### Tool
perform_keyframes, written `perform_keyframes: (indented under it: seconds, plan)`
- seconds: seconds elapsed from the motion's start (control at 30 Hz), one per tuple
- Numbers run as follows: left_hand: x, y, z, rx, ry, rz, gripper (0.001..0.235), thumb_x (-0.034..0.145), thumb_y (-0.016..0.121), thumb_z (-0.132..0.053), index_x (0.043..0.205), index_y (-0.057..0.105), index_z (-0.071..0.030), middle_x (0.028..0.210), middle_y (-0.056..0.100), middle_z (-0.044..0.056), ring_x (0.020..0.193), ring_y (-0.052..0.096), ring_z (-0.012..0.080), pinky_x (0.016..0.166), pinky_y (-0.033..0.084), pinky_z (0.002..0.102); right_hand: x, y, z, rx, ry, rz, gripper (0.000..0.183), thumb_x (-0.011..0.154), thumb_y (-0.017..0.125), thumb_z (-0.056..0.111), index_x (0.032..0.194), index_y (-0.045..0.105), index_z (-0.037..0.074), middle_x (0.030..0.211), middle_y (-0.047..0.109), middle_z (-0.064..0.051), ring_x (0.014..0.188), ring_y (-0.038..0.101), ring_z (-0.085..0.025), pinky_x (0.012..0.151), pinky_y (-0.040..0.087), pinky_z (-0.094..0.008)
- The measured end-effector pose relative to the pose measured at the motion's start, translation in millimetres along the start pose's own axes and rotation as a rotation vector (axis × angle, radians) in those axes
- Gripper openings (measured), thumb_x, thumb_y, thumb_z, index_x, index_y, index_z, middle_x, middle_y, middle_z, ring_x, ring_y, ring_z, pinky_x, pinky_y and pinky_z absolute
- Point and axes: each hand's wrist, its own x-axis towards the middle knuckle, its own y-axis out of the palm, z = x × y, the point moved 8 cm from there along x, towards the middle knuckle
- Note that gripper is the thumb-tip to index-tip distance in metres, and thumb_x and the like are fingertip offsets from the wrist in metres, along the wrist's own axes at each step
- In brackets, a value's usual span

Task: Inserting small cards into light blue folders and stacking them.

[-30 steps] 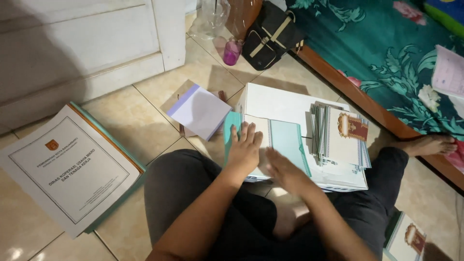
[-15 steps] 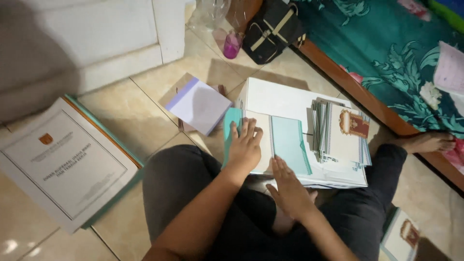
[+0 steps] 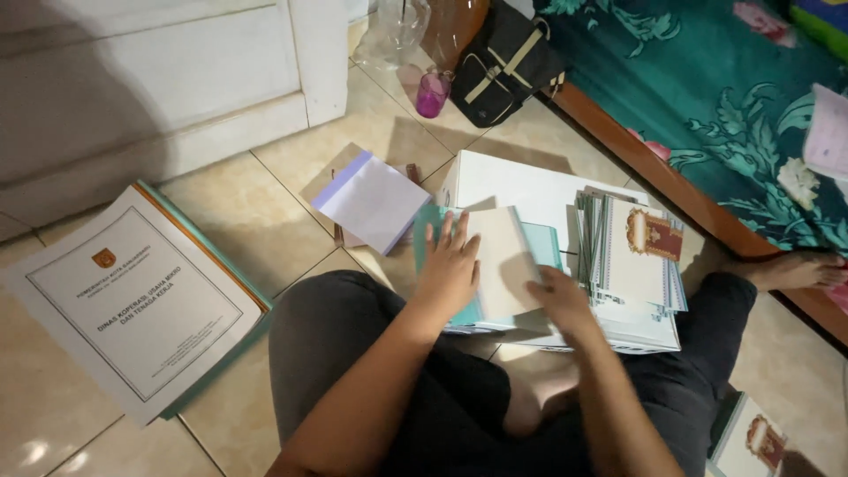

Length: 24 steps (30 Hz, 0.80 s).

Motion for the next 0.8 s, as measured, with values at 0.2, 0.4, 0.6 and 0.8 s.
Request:
perform_keyframes:
  seconds: [0.2,0.4,0.6,0.8]
  plan:
    - [-6,9,-9,0.062,0.042,0.360,0.049,0.086,0.074,-0.043,0.125,0.069,-0.014,0.151,0.051,0.014,0.148,0.036,0.0372,0.120,0.009,0.073,-28,-40,11,0.025,0.003,-0.087,0.066,0.099,0.067,0.033,0.152,0.049,-0.002,0.134,0.062,-0.030,0.121,0.062,-0.041,0.093,0.054,-0.053]
    - [-4,23,0,0.131,0.047,0.453,0.049,0.082,0.075,-0.021,0.131,0.067,-0.017,0.151,0.051,0.010,0.147,0.037,0.0357,0.121,0.016,0.069,-78,38,53,0.221,0.103,0.277,0.111,0.088,0.031,0.085,0.159,0.036,0.001,0.149,0.050,-0.032,0.141,0.043,-0.046,0.116,0.033,-0.063]
    - [10,-68,29,-0.123,-0.234,0.008,0.046,0.081,0.062,0.002,0.127,0.066,0.001,0.128,0.064,0.026,0.126,0.060,0.0447,0.121,0.030,0.056,-104,86,83,-0.472,-0.549,0.572,0.110,0.092,0.011,0.083,0.163,-0.003,-0.001,0.165,-0.015,-0.033,0.150,-0.018,-0.050,0.118,-0.019,-0.056]
    - [11,-72,-5,-0.042,-0.007,-0.057,0.043,0.094,0.059,-0.010,0.138,0.061,-0.013,0.146,0.055,0.016,0.144,0.043,0.0336,0.122,0.023,0.059,-94,86,87,-0.561,-0.503,0.492,0.097,0.101,0.013,0.073,0.163,0.010,-0.002,0.167,0.002,-0.033,0.154,-0.001,-0.047,0.123,-0.006,-0.057]
